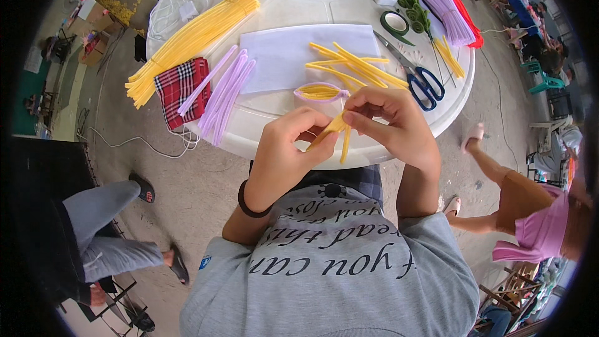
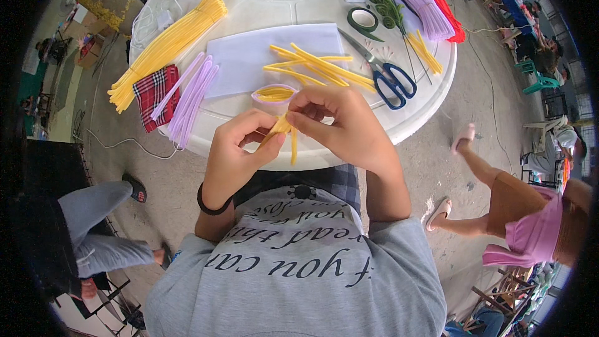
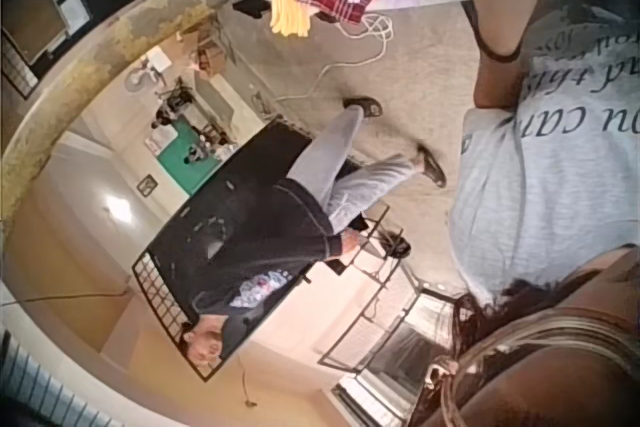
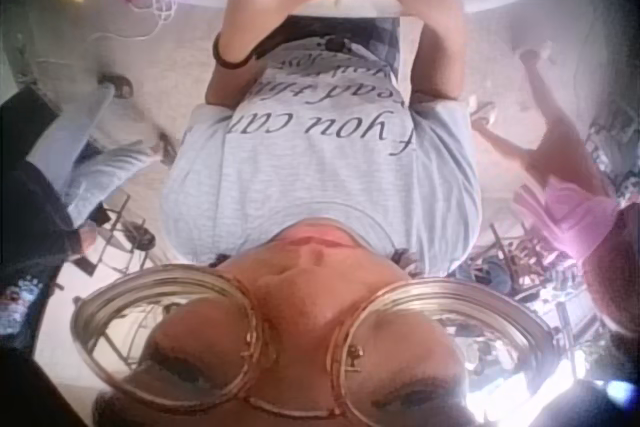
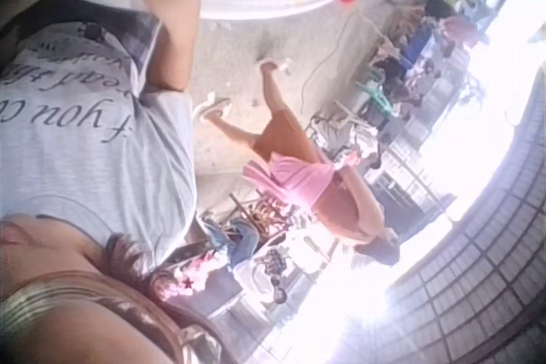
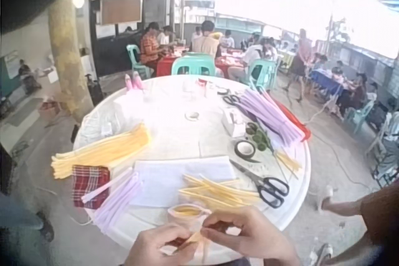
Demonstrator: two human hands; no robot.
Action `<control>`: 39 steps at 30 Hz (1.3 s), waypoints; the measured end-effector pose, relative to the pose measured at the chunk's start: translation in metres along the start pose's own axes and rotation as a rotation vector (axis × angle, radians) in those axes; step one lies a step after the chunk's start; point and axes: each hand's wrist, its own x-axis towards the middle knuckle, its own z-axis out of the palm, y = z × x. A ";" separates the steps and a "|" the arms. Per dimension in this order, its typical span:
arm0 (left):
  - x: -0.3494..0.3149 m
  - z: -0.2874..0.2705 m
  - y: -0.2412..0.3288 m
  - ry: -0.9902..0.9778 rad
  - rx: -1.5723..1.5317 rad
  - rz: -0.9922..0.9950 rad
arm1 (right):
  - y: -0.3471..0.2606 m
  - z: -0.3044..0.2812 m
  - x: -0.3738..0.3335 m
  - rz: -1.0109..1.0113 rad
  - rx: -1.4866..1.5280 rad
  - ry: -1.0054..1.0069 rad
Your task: The person assembles a craft object by hand, grouping together multiple yellow and pink flexible sticks and twisting them at the base to create a looped form.
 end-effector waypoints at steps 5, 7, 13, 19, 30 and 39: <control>-0.002 -0.004 0.003 -0.013 0.094 0.015 | 0.006 0.001 0.001 -0.032 0.010 0.017; -0.001 -0.007 0.002 -0.038 0.150 0.030 | 0.006 0.000 0.001 -0.022 0.018 0.027; -0.005 -0.001 0.000 -0.171 -0.426 -0.281 | 0.002 -0.005 0.001 -0.031 0.135 0.121; -0.018 0.011 0.002 -0.249 -0.389 -0.323 | -0.001 -0.004 0.001 -0.036 0.176 0.151; -0.016 -0.028 0.013 -0.023 0.017 -0.073 | 0.006 -0.002 -0.002 -0.119 0.015 -0.025; -0.013 0.000 0.008 -0.343 -0.407 -0.361 | 0.006 0.009 -0.002 -0.108 0.010 0.070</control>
